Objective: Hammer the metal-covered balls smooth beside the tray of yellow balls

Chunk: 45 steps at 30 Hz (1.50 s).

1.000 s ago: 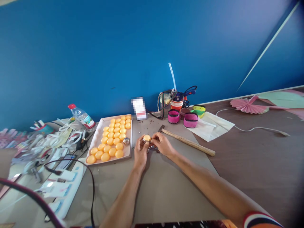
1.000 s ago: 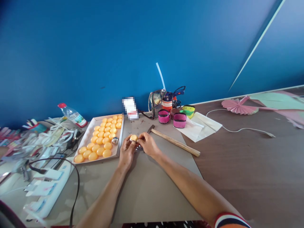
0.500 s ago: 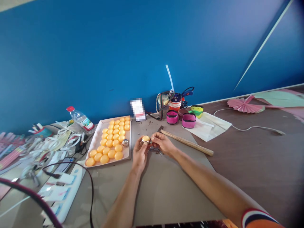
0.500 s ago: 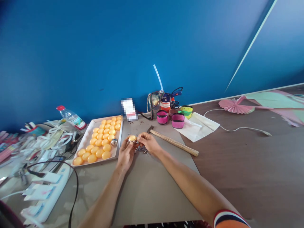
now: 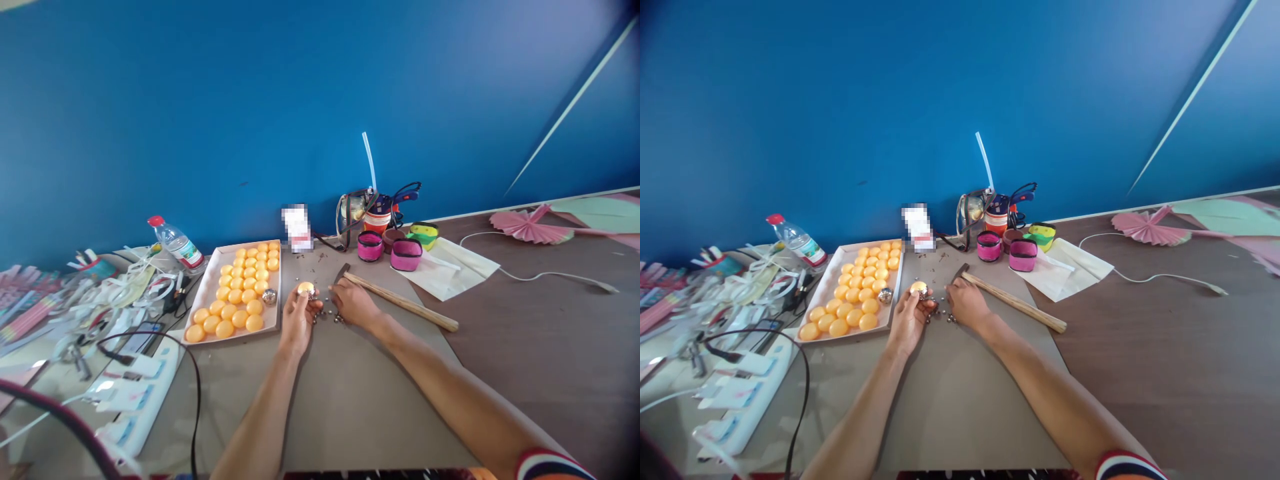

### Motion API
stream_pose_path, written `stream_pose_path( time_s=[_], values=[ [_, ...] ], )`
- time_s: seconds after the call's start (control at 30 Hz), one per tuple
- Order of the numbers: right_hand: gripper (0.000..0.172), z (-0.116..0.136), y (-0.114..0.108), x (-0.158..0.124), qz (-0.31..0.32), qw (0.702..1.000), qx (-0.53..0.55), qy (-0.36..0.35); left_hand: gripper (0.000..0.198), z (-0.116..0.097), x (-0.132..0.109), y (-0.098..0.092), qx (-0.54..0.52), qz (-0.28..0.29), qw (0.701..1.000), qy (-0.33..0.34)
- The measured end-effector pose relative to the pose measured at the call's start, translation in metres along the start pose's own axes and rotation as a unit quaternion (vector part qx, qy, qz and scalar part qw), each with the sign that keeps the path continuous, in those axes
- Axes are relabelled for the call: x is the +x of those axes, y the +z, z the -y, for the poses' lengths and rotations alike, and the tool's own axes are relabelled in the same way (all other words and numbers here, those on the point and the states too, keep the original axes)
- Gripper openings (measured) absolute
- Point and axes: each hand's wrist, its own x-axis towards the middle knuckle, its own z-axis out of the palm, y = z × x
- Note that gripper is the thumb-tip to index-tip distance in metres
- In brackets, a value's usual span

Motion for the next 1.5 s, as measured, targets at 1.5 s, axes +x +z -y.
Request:
stream_pose_path(
  time_s=[1.5],
  values=[
    [0.014,0.032,0.0,0.003,-0.043,0.795,0.599,0.084,0.04,-0.002,-0.004,0.001,-0.043,0.042,0.998,-0.033]
  ],
)
